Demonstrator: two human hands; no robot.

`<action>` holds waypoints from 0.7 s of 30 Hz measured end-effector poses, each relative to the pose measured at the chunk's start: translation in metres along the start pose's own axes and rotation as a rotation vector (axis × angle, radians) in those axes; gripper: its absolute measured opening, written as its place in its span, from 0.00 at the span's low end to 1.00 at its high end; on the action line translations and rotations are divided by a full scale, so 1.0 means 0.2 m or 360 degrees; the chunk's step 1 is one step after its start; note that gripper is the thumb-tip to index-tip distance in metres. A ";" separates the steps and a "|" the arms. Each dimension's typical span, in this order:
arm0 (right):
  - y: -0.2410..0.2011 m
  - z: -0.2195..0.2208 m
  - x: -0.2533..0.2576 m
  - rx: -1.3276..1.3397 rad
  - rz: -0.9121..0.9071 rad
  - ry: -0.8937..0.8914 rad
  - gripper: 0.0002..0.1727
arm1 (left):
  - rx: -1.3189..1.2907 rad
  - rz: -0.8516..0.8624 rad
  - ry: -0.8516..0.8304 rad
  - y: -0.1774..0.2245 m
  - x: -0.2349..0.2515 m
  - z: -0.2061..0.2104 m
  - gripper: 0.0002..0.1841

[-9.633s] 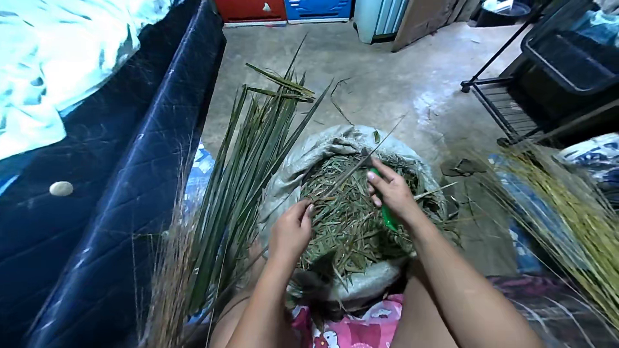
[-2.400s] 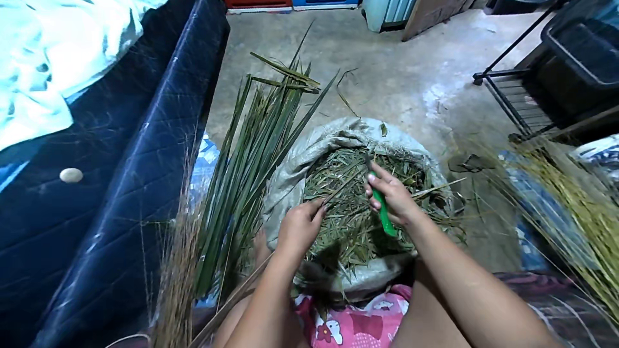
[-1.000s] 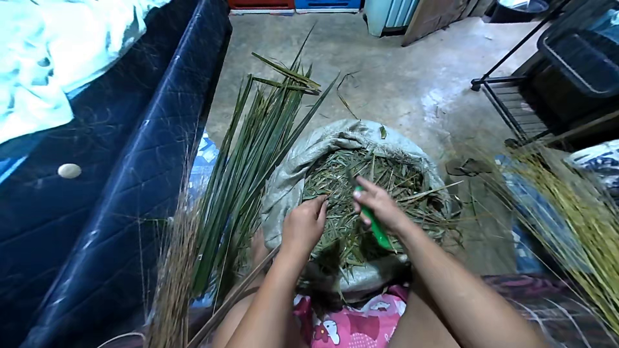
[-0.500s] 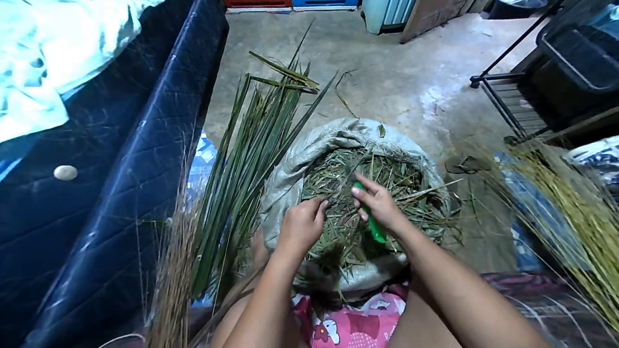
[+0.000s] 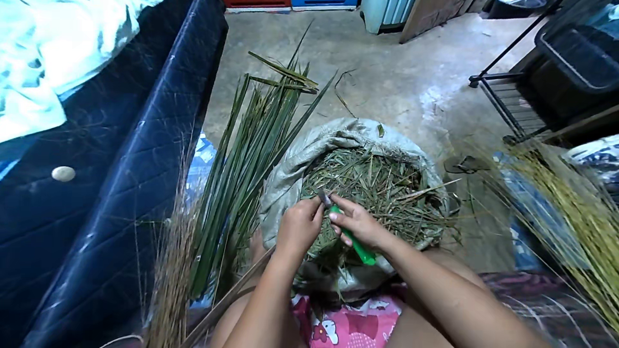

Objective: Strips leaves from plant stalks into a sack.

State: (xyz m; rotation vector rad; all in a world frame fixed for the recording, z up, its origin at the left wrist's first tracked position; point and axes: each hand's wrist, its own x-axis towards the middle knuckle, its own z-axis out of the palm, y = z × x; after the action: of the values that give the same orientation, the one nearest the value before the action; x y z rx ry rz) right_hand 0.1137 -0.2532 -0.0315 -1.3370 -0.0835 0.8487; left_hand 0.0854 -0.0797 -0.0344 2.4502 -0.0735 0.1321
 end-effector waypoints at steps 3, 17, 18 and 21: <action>-0.01 0.01 0.01 -0.0012 -0.0045 0.0102 0.33 | 0.0006 -0.0027 0.0002 0.01 0.00 -0.01 0.15; -0.10 -0.22 0.04 -0.0120 -0.0265 0.0630 0.29 | -0.0052 0.0031 0.0009 -0.01 -0.01 -0.01 0.16; -0.10 -0.26 0.04 -0.0079 -0.0307 0.0703 0.28 | -0.0053 0.0028 0.0008 -0.02 -0.01 -0.01 0.16; -0.14 -0.39 0.04 0.0031 -0.0414 0.0932 0.28 | -0.0063 -0.0019 -0.0018 -0.02 -0.01 -0.03 0.17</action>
State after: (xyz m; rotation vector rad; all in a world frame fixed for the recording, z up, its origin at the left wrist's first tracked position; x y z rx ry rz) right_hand 0.1727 -0.3114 -0.0327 -1.4709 0.2054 0.2191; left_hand 0.0832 -0.0739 -0.0329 2.4116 -0.0655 0.1108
